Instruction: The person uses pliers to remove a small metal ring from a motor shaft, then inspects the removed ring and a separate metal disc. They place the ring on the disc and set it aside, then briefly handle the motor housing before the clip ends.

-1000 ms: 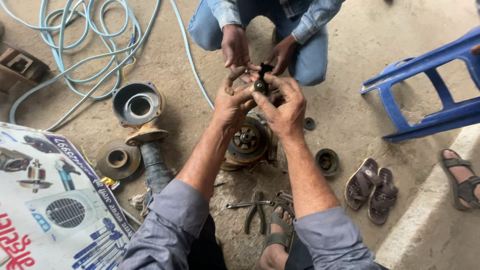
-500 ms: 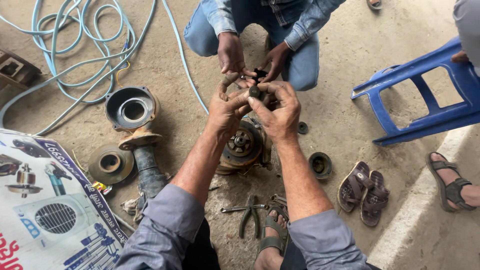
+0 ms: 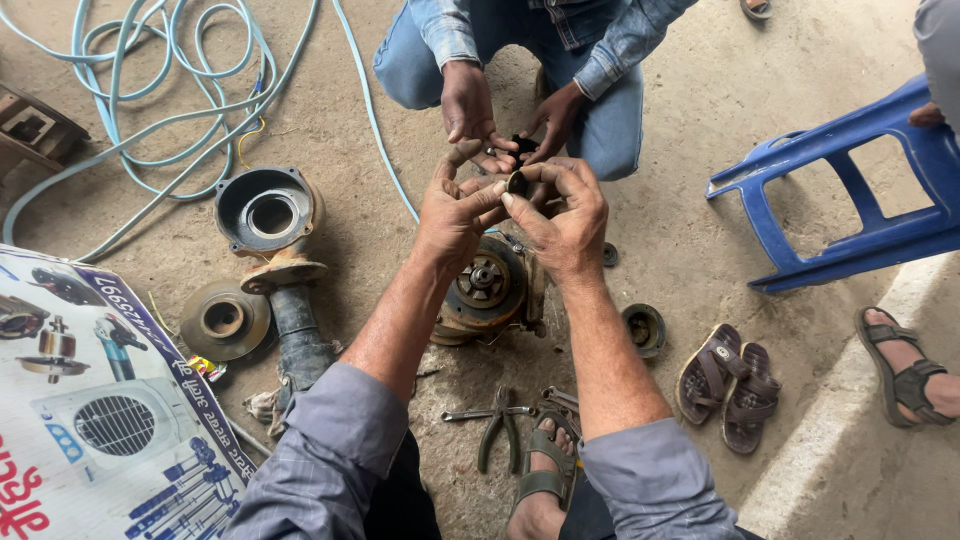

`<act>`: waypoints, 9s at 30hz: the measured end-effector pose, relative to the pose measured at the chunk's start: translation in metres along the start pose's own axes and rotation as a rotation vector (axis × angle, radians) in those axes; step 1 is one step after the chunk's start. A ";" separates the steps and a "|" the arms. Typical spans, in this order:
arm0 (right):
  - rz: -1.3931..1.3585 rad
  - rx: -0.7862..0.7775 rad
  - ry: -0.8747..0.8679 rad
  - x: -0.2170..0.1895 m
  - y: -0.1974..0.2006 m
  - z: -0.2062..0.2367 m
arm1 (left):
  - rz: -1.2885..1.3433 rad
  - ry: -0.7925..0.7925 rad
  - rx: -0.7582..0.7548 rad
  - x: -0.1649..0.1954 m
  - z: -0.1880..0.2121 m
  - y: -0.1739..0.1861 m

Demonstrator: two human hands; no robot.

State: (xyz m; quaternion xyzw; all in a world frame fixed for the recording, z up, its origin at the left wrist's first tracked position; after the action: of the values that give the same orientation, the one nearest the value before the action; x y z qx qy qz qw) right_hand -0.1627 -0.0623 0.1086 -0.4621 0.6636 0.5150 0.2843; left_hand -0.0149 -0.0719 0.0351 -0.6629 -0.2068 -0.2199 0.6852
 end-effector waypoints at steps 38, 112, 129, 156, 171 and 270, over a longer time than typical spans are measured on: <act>0.149 -0.257 0.021 -0.008 0.004 0.002 | 0.057 -0.004 -0.050 0.006 0.003 0.017; -0.503 0.048 -0.472 0.021 0.092 0.252 | -0.580 -0.517 1.314 0.140 0.201 0.260; 0.423 -0.447 0.349 -0.137 -0.019 0.031 | 0.198 -0.064 0.339 0.049 0.156 -0.004; 0.658 -0.606 0.422 -0.098 -0.005 0.025 | 0.005 -0.181 0.128 0.034 0.137 0.013; 0.917 -0.838 0.362 -0.095 -0.018 0.022 | 0.065 -0.173 0.185 0.041 0.136 0.028; -0.397 -0.390 -0.386 -0.035 -0.035 0.037 | -0.048 -0.169 0.252 0.036 0.127 0.043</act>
State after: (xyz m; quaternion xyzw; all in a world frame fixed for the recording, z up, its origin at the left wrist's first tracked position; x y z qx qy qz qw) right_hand -0.1206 -0.0174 0.1126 -0.5221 0.3835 0.6447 0.4058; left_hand 0.0401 0.0549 0.0247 -0.5827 -0.3055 -0.1523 0.7375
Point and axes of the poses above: each hand's wrist, its own z-axis away from the middle knuckle, its own y-axis out of the back of the hand, x = y × z, the point moved 2 cm from there along -z, towards the middle knuckle, and after that the axes turned 4 degrees about -y, right-handed, at the moved point
